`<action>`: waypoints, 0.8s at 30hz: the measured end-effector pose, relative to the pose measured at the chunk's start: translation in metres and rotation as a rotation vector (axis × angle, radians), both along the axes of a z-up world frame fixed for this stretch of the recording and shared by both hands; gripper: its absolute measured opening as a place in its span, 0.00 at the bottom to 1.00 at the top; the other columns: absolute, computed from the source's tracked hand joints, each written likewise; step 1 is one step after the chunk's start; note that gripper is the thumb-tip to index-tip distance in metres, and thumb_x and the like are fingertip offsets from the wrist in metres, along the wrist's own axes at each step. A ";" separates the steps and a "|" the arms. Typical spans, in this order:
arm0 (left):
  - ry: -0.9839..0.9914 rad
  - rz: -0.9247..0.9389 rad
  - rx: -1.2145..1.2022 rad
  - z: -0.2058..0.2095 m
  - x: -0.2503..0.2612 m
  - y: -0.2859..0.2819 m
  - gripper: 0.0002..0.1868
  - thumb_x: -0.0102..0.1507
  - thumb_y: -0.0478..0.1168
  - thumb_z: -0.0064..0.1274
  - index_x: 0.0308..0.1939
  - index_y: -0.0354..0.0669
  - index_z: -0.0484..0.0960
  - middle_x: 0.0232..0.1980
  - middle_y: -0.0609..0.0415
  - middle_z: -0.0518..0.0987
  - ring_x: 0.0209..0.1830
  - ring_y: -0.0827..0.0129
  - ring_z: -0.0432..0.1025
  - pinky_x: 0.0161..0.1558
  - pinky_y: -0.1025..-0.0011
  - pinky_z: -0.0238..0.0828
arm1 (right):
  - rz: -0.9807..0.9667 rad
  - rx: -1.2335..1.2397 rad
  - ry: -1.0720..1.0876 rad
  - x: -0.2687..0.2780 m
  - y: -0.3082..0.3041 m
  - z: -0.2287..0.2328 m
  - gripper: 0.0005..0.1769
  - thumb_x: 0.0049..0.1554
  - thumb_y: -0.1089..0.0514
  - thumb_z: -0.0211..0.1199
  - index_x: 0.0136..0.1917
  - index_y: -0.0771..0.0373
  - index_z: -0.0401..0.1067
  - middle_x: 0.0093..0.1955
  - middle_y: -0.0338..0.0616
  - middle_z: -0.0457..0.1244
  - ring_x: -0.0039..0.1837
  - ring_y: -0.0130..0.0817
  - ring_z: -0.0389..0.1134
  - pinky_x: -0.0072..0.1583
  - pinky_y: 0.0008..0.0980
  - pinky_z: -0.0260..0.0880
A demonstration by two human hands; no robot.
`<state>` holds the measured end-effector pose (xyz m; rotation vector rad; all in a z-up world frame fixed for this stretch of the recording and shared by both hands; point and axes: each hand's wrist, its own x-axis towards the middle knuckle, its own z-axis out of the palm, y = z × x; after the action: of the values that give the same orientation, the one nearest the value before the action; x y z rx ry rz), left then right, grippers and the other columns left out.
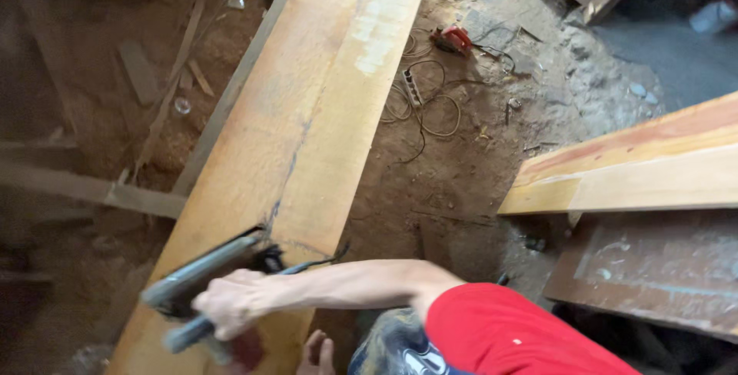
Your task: The person uses a circular saw to cut a long plank of wood along a marked line. After completing the cut, they move the saw aside, handle a small offcut, and then use a hammer to tap the plank, likely to align or secure it.
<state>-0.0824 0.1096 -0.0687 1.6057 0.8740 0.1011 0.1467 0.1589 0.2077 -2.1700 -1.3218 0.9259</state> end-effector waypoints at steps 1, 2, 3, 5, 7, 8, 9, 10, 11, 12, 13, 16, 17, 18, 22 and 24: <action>-0.029 -0.034 -0.095 0.004 0.006 0.000 0.23 0.59 0.41 0.63 0.56 0.36 0.83 0.50 0.46 0.85 0.48 0.63 0.78 0.54 0.67 0.73 | -0.029 -0.016 -0.027 0.008 -0.021 0.011 0.15 0.42 0.52 0.65 0.45 0.52 0.79 0.42 0.48 0.73 0.47 0.48 0.76 0.48 0.48 0.78; -0.044 -0.074 -0.193 0.014 0.007 0.002 0.24 0.58 0.41 0.64 0.56 0.36 0.83 0.50 0.45 0.85 0.48 0.62 0.77 0.53 0.66 0.72 | -0.066 -0.035 -0.044 0.018 -0.046 0.022 0.15 0.41 0.53 0.65 0.44 0.52 0.79 0.42 0.49 0.72 0.48 0.49 0.76 0.48 0.48 0.77; 0.067 -0.214 -0.057 0.023 0.014 0.003 0.23 0.57 0.43 0.65 0.54 0.39 0.85 0.48 0.49 0.87 0.46 0.65 0.80 0.51 0.68 0.75 | -0.074 -0.039 0.003 0.033 -0.074 0.033 0.16 0.40 0.52 0.67 0.44 0.54 0.79 0.42 0.50 0.71 0.49 0.51 0.74 0.48 0.50 0.76; 0.184 -0.323 -0.006 0.042 0.031 0.001 0.23 0.56 0.43 0.66 0.53 0.40 0.86 0.47 0.50 0.88 0.44 0.67 0.81 0.50 0.68 0.77 | -0.177 -0.099 0.048 0.055 -0.142 0.047 0.18 0.42 0.51 0.66 0.46 0.57 0.79 0.44 0.52 0.71 0.50 0.52 0.74 0.50 0.51 0.76; 0.271 -0.375 -0.089 0.070 0.041 -0.002 0.20 0.58 0.41 0.64 0.53 0.37 0.86 0.46 0.46 0.88 0.44 0.67 0.80 0.51 0.68 0.76 | -0.472 -0.061 0.133 0.062 -0.213 0.052 0.25 0.40 0.49 0.68 0.53 0.49 0.80 0.46 0.51 0.72 0.51 0.52 0.74 0.52 0.49 0.74; 0.350 -0.457 -0.090 0.082 0.054 -0.006 0.18 0.60 0.42 0.63 0.51 0.35 0.86 0.45 0.45 0.89 0.44 0.67 0.80 0.52 0.68 0.76 | -0.600 -0.065 0.130 0.060 -0.249 0.051 0.28 0.41 0.46 0.70 0.56 0.51 0.79 0.47 0.53 0.72 0.52 0.52 0.74 0.53 0.48 0.74; 0.310 -0.520 -0.109 0.094 0.071 -0.009 0.18 0.61 0.41 0.62 0.51 0.35 0.86 0.46 0.46 0.89 0.45 0.68 0.80 0.51 0.69 0.76 | -0.718 -0.106 0.113 0.056 -0.280 0.048 0.27 0.42 0.44 0.71 0.55 0.53 0.80 0.47 0.56 0.72 0.52 0.51 0.75 0.55 0.45 0.75; 0.261 -0.572 -0.136 0.105 0.091 -0.017 0.17 0.61 0.40 0.61 0.51 0.36 0.86 0.46 0.47 0.88 0.45 0.69 0.80 0.51 0.69 0.76 | -0.856 -0.097 0.086 0.050 -0.310 0.042 0.30 0.43 0.43 0.72 0.57 0.56 0.78 0.48 0.57 0.72 0.52 0.51 0.75 0.56 0.45 0.75; 0.214 -0.622 -0.166 0.116 0.111 -0.024 0.17 0.61 0.40 0.60 0.52 0.36 0.86 0.47 0.48 0.88 0.46 0.70 0.80 0.51 0.70 0.76 | -0.994 -0.091 0.056 0.044 -0.336 0.034 0.33 0.43 0.41 0.73 0.58 0.59 0.76 0.49 0.58 0.71 0.52 0.51 0.75 0.56 0.45 0.75; 0.212 -0.674 -0.109 0.124 0.137 -0.036 0.17 0.61 0.40 0.60 0.52 0.37 0.85 0.47 0.48 0.88 0.45 0.70 0.80 0.50 0.70 0.77 | -1.154 -0.150 0.094 0.043 -0.359 0.024 0.34 0.43 0.42 0.73 0.60 0.57 0.76 0.48 0.58 0.71 0.52 0.52 0.75 0.57 0.45 0.75; 0.211 -0.725 -0.052 0.133 0.163 -0.047 0.17 0.61 0.40 0.61 0.52 0.37 0.85 0.46 0.48 0.88 0.45 0.70 0.80 0.50 0.70 0.78 | -1.313 -0.210 0.133 0.042 -0.382 0.012 0.35 0.43 0.43 0.72 0.62 0.56 0.75 0.47 0.59 0.71 0.52 0.53 0.75 0.57 0.45 0.75; 0.159 -0.843 0.095 0.146 0.237 -0.084 0.17 0.61 0.40 0.61 0.53 0.38 0.85 0.46 0.49 0.87 0.45 0.70 0.81 0.49 0.70 0.78 | -1.573 -0.204 0.030 0.052 -0.449 -0.040 0.35 0.43 0.44 0.74 0.61 0.63 0.75 0.49 0.62 0.71 0.53 0.55 0.75 0.56 0.47 0.75; 0.134 -0.883 0.139 0.145 0.262 -0.103 0.17 0.61 0.40 0.60 0.53 0.38 0.85 0.47 0.48 0.87 0.45 0.70 0.81 0.49 0.70 0.78 | -1.608 -0.242 0.039 0.057 -0.471 -0.062 0.34 0.44 0.44 0.74 0.60 0.63 0.75 0.49 0.63 0.70 0.54 0.57 0.74 0.57 0.48 0.74; 0.134 -0.890 0.151 0.141 0.284 -0.122 0.17 0.61 0.40 0.61 0.53 0.38 0.85 0.45 0.49 0.87 0.44 0.70 0.81 0.48 0.69 0.78 | -1.650 -0.289 0.056 0.061 -0.494 -0.086 0.33 0.45 0.44 0.75 0.59 0.63 0.76 0.50 0.63 0.70 0.55 0.58 0.73 0.58 0.49 0.73; 0.081 -1.019 0.134 0.100 0.361 -0.206 0.17 0.63 0.42 0.60 0.53 0.38 0.84 0.45 0.50 0.87 0.43 0.71 0.81 0.47 0.70 0.78 | -1.801 -0.357 0.192 0.073 -0.566 -0.205 0.33 0.47 0.45 0.74 0.62 0.62 0.74 0.52 0.66 0.69 0.57 0.63 0.70 0.59 0.52 0.70; 0.122 -1.093 0.172 0.071 0.388 -0.247 0.17 0.63 0.41 0.60 0.53 0.38 0.84 0.45 0.49 0.86 0.42 0.71 0.80 0.47 0.70 0.78 | -1.815 -0.426 0.293 0.077 -0.592 -0.269 0.30 0.49 0.44 0.74 0.58 0.64 0.76 0.56 0.66 0.68 0.61 0.62 0.69 0.61 0.53 0.69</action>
<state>0.3052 -0.1371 0.0018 2.0635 -0.0193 -0.7094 0.2241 -0.4334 -0.0611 -2.1957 1.1081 0.5643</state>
